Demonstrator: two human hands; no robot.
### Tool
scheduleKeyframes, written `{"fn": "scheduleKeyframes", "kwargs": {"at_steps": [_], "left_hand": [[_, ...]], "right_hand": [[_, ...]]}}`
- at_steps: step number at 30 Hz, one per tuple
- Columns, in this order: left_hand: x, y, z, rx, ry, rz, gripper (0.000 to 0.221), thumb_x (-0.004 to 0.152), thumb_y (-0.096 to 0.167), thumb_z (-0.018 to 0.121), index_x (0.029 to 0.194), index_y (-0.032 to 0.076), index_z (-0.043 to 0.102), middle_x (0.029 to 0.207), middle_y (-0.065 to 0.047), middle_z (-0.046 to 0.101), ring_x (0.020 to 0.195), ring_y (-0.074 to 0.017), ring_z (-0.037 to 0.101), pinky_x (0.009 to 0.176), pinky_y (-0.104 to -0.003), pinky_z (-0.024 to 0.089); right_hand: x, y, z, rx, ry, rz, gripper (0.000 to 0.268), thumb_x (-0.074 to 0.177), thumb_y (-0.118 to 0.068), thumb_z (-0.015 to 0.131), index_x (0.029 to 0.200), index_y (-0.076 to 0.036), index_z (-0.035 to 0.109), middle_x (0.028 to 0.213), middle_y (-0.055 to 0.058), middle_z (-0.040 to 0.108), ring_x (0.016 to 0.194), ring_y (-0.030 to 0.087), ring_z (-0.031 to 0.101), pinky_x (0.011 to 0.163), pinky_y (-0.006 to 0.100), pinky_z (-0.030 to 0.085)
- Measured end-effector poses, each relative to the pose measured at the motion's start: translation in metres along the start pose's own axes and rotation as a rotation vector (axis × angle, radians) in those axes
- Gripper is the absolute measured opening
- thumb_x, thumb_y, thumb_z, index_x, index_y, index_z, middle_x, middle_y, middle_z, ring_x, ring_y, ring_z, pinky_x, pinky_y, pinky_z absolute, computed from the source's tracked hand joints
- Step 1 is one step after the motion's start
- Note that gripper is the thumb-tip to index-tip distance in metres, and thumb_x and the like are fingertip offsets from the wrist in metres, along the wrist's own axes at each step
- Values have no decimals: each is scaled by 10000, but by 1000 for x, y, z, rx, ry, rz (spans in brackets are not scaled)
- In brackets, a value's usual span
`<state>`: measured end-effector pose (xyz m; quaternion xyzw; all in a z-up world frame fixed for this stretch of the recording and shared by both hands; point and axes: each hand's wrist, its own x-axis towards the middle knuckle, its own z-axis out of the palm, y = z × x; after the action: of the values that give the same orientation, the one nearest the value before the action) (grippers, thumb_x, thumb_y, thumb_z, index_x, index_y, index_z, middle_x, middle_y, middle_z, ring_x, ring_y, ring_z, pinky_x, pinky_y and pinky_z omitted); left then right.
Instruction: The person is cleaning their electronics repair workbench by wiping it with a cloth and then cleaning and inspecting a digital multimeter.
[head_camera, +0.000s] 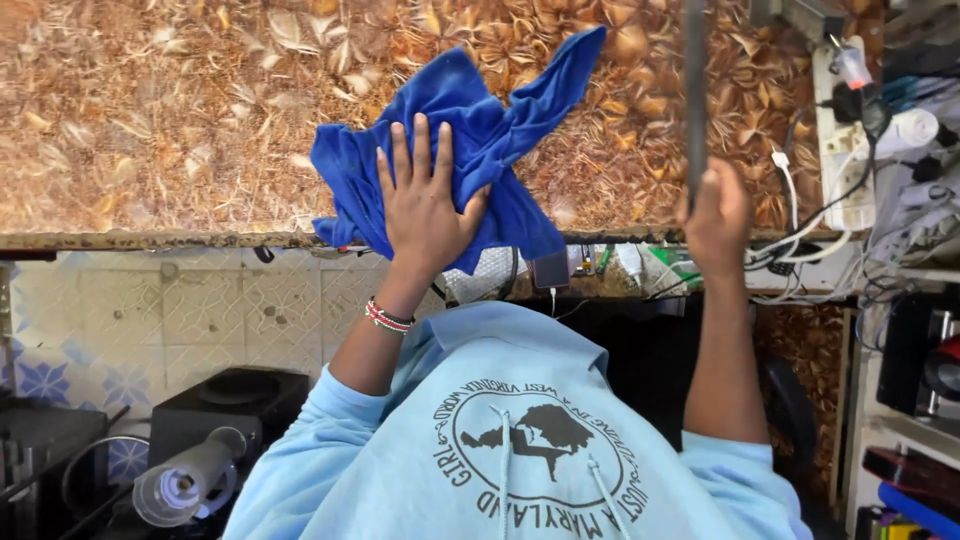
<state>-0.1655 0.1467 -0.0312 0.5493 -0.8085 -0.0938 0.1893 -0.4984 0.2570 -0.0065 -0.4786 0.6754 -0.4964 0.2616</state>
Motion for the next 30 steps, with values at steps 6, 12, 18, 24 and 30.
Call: {"fn": "scheduleKeyframes", "kwargs": {"at_steps": [6,12,18,24,30], "left_hand": [[3,27,13,77,-2,-62,958,909,596,666,1615,50,318,1681,-241,178,1548,-482,108,1232,-663,72],[14,87,30,110,-43,-53,1027,855,626,636,1597,2,297,1674,-275,182,1547,-496,104,1221,-685,44],[44,120,39,107,-132,-12,1023,860,618,601,1605,11,250,1677,-266,142,1537,-513,61,1151,-788,23],[120,122,59,170,-168,19,991,875,709,473,1621,110,215,1694,-175,119,1545,-455,22,1101,-829,25],[236,126,100,179,-81,-7,949,884,740,381,1616,148,256,1696,-138,148,1553,-406,56,1110,-806,19]], "right_hand": [[-8,71,-30,0,75,-61,292,1106,-260,594,1262,-16,553,776,15,523,573,72,504,524,205,376],[-9,65,-7,-121,223,-195,159,1038,-181,666,1111,-45,628,640,72,504,516,176,513,495,265,394],[-15,61,-4,-72,229,-187,168,987,-197,695,1108,-79,693,537,54,574,407,161,503,428,251,418],[-15,50,-4,23,243,-195,148,1003,-206,588,1068,-80,631,599,20,583,432,97,482,444,230,391],[-17,52,2,55,301,-261,86,1025,-187,526,1029,-119,580,685,-59,509,499,39,409,465,203,339]]}}
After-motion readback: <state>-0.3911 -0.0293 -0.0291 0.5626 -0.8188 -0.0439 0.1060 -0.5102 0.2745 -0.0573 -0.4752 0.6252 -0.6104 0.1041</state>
